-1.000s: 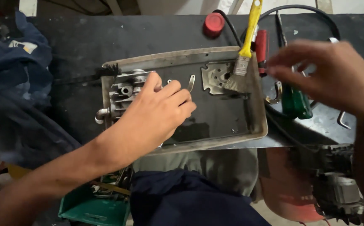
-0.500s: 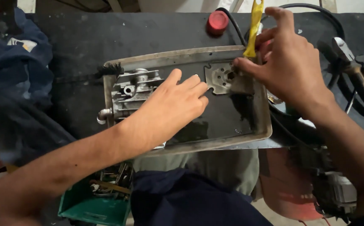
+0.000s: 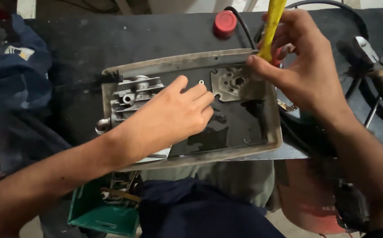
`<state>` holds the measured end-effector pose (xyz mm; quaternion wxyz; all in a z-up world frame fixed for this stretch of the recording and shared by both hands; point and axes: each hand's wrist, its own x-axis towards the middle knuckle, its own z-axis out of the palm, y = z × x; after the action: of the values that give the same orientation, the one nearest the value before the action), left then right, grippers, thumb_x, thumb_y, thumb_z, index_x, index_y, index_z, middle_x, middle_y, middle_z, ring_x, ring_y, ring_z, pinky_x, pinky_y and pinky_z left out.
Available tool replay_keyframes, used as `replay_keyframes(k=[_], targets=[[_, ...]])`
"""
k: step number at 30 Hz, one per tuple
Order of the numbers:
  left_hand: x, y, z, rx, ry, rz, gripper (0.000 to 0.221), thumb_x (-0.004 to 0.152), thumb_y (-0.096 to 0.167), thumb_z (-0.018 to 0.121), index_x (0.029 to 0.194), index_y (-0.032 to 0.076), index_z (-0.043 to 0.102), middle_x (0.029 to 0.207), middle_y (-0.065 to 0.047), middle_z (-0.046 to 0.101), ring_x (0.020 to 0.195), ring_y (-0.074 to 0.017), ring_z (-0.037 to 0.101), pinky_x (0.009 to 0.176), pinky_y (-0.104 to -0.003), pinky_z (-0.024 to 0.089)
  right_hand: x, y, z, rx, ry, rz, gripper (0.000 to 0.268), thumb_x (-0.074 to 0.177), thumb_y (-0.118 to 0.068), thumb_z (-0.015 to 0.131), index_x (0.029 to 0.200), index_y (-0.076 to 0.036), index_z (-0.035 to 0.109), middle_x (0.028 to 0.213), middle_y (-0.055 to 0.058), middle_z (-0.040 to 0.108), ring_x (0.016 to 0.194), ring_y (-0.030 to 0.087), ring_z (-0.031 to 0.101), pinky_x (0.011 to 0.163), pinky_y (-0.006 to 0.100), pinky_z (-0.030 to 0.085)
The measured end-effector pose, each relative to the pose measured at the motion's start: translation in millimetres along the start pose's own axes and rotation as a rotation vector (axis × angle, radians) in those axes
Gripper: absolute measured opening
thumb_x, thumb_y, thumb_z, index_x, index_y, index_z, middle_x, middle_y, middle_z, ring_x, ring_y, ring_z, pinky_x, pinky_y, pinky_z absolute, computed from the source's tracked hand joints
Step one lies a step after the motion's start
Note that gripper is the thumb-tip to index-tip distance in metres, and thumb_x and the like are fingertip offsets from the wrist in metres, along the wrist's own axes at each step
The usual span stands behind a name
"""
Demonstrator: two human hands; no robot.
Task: Cleaning various metal engine components using a brush and solvent in a metal tray on a workbench.
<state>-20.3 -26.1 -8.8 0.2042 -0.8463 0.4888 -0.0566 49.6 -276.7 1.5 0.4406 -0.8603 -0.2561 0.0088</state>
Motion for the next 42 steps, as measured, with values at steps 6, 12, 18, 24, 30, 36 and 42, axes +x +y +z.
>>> replay_keyframes(k=[6,12,18,24,30,36,42], targets=[[18,-13,6,0.171,0.383,-0.168,0.019,0.097,0.005,0.068,0.088,0.021,0.065,0.084,0.006,0.053,0.081,-0.0157,0.05,0.075,-0.031,0.039,-2,0,-8,-0.073,-0.041,-0.002,0.025,0.104,-0.014,0.08,0.121,-0.002,0.067,0.1,0.003,0.068,0.082,0.011,0.056,0.076,0.024,0.048],[26,-16,12,0.245,0.247,-0.13,0.012,0.096,0.012,0.068,0.09,0.022,0.066,0.082,0.007,0.052,0.082,-0.0159,0.052,0.078,-0.032,0.041,-7,0,-10,-0.072,0.029,-0.113,0.017,0.106,-0.009,0.081,0.114,0.003,0.071,0.104,0.007,0.067,0.077,0.013,0.055,0.074,0.025,0.048],[12,-14,6,0.083,0.036,-0.117,0.016,0.092,0.014,0.068,0.105,0.024,0.064,0.09,0.008,0.057,0.088,-0.0167,0.054,0.083,-0.036,0.038,-7,4,-5,-0.073,0.05,-0.258,0.019,0.107,-0.003,0.08,0.117,0.01,0.069,0.107,0.016,0.071,0.084,0.019,0.062,0.078,0.028,0.053],[8,-8,10,0.035,0.056,-0.136,0.018,0.105,0.036,0.054,0.113,0.024,0.066,0.096,0.008,0.055,0.089,-0.0159,0.052,0.088,-0.041,0.041,1,9,4,-0.183,-0.1,-0.262,0.023,0.098,-0.015,0.082,0.11,0.001,0.07,0.104,0.011,0.074,0.08,0.017,0.066,0.068,0.027,0.054],[6,-3,27,-0.066,0.177,-0.225,0.036,0.101,0.036,0.054,0.132,0.02,0.065,0.113,0.009,0.06,0.101,-0.0155,0.053,0.092,-0.045,0.043,5,-2,8,-0.318,-0.253,-0.182,0.02,0.095,-0.01,0.077,0.113,-0.004,0.068,0.109,0.007,0.076,0.092,0.02,0.071,0.081,0.034,0.055],[6,5,38,-0.186,0.138,-0.247,0.053,0.093,0.037,0.055,0.142,0.017,0.061,0.138,0.003,0.064,0.114,-0.0172,0.057,0.1,-0.055,0.043,7,-2,21,-0.291,-0.368,-0.165,0.022,0.092,-0.012,0.076,0.112,-0.01,0.067,0.104,0.005,0.077,0.088,0.021,0.075,0.079,0.037,0.061],[7,9,38,-0.307,0.155,-0.267,0.05,0.083,0.025,0.054,0.13,0.009,0.063,0.118,0.0,0.07,0.108,-0.0184,0.06,0.102,-0.056,0.038,16,-9,3,-0.41,-0.526,-0.151,0.027,0.092,0.005,0.06,0.111,-0.011,0.071,0.102,0.003,0.081,0.083,0.018,0.08,0.072,0.036,0.066]])
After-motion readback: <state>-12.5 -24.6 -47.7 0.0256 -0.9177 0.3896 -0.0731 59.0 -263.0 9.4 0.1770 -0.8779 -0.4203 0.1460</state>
